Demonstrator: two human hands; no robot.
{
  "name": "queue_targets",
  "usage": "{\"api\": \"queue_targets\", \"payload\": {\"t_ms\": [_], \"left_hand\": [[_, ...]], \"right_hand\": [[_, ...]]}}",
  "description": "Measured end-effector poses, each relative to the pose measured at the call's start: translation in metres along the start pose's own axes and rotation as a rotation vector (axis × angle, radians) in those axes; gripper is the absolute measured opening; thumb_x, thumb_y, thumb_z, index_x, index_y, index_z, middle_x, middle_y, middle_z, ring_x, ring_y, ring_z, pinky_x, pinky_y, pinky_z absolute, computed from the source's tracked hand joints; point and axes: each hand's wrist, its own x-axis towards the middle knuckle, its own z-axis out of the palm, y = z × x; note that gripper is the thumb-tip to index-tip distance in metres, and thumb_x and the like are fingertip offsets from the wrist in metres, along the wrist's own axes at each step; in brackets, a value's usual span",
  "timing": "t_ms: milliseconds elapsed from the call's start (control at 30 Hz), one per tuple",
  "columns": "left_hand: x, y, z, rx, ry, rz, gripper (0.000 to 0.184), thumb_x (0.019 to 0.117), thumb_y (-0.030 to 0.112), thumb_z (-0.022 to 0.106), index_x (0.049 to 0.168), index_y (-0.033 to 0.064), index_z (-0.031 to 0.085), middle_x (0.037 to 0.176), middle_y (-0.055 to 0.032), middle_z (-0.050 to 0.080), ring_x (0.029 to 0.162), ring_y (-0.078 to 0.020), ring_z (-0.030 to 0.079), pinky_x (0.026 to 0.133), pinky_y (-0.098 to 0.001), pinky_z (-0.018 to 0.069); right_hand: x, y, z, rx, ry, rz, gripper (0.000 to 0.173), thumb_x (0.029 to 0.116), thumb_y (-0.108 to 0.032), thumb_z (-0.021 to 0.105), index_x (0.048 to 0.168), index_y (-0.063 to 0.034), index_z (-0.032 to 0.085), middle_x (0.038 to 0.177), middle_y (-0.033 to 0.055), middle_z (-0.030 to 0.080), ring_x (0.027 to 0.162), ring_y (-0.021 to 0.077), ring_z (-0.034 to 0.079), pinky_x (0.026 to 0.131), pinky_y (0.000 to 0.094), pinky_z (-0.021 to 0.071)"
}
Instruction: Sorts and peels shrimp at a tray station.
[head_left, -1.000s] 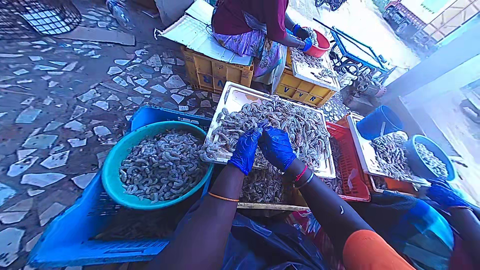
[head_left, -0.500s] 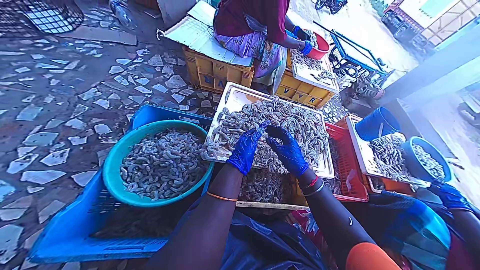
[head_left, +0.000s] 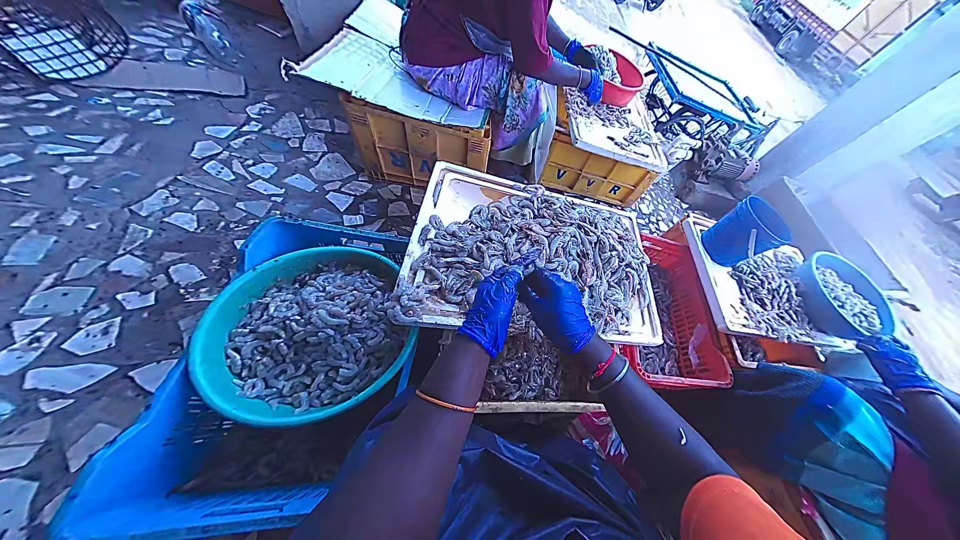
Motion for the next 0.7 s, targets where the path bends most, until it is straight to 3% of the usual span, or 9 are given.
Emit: {"api": "queue_targets", "payload": {"t_ms": [100,167,267,333,467,633,700], "left_hand": [[0.002,0.000,-0.005,0.003,-0.058,0.018,0.038,0.1113,0.026,0.040,0.141,0.0164,0.061,0.148,-0.0009,0.057,0.135,-0.0168,0.052,0.109,-0.0447,0.0440],[0.005,-0.004,-0.005,-0.035,-0.067,-0.006,0.035,0.1102,0.025,0.046,0.141,0.0172,0.061,0.144,-0.0021,0.060,0.125,-0.0182,0.060,0.100,-0.0428,0.0518],[0.008,-0.005,-0.002,-0.019,-0.072,0.013,0.030,0.1037,0.006,0.056,0.132,0.0100,0.065,0.125,-0.0083,0.067,0.104,-0.0174,0.066,0.086,-0.0364,0.0574],[0.008,-0.005,0.000,0.049,-0.063,0.053,0.028,0.0995,0.000,0.060,0.125,0.0074,0.069,0.117,-0.0078,0.071,0.098,-0.0130,0.068,0.085,-0.0311,0.0574],[0.007,-0.004,0.004,0.207,-0.012,0.088,0.021,0.0947,0.003,0.070,0.116,0.0051,0.071,0.104,-0.0072,0.073,0.090,-0.0116,0.069,0.083,-0.0318,0.0578],[0.011,-0.017,0.005,0.195,0.000,0.104,0.017,0.0905,0.002,0.074,0.108,0.0034,0.071,0.094,-0.0074,0.073,0.081,-0.0130,0.070,0.077,-0.0327,0.0600],[0.014,-0.022,0.007,0.179,0.007,0.063,0.015,0.0903,0.001,0.073,0.105,0.0019,0.071,0.092,-0.0081,0.073,0.079,-0.0134,0.070,0.076,-0.0332,0.0599]], "right_hand": [[-0.001,0.006,-0.006,-0.015,0.031,-0.083,0.022,0.1013,-0.027,0.064,0.111,-0.0103,0.074,0.103,0.0084,0.075,0.098,0.0230,0.071,0.090,0.0481,0.0564],[-0.001,0.011,-0.015,-0.002,0.059,-0.132,0.020,0.1022,-0.025,0.063,0.112,-0.0115,0.074,0.104,0.0063,0.075,0.098,0.0209,0.071,0.090,0.0481,0.0567],[0.000,0.013,-0.025,-0.091,0.108,-0.197,0.020,0.0996,-0.024,0.065,0.111,-0.0113,0.075,0.098,0.0064,0.075,0.092,0.0220,0.072,0.087,0.0504,0.0572],[-0.002,0.016,-0.027,-0.165,0.155,-0.240,0.020,0.0986,-0.026,0.066,0.110,-0.0130,0.076,0.096,0.0042,0.076,0.091,0.0203,0.072,0.088,0.0486,0.0571],[-0.010,0.022,-0.024,-0.214,0.247,-0.292,0.015,0.0958,-0.021,0.068,0.101,-0.0098,0.077,0.092,0.0057,0.076,0.092,0.0218,0.072,0.096,0.0486,0.0542],[-0.015,0.032,-0.013,-0.268,0.331,-0.314,0.013,0.0967,-0.020,0.068,0.102,-0.0129,0.077,0.095,0.0041,0.076,0.094,0.0200,0.073,0.106,0.0522,0.0481],[-0.017,0.035,-0.007,-0.387,0.339,-0.319,0.015,0.0978,-0.022,0.065,0.098,-0.0124,0.076,0.090,0.0056,0.075,0.090,0.0222,0.073,0.108,0.0533,0.0460]]}}
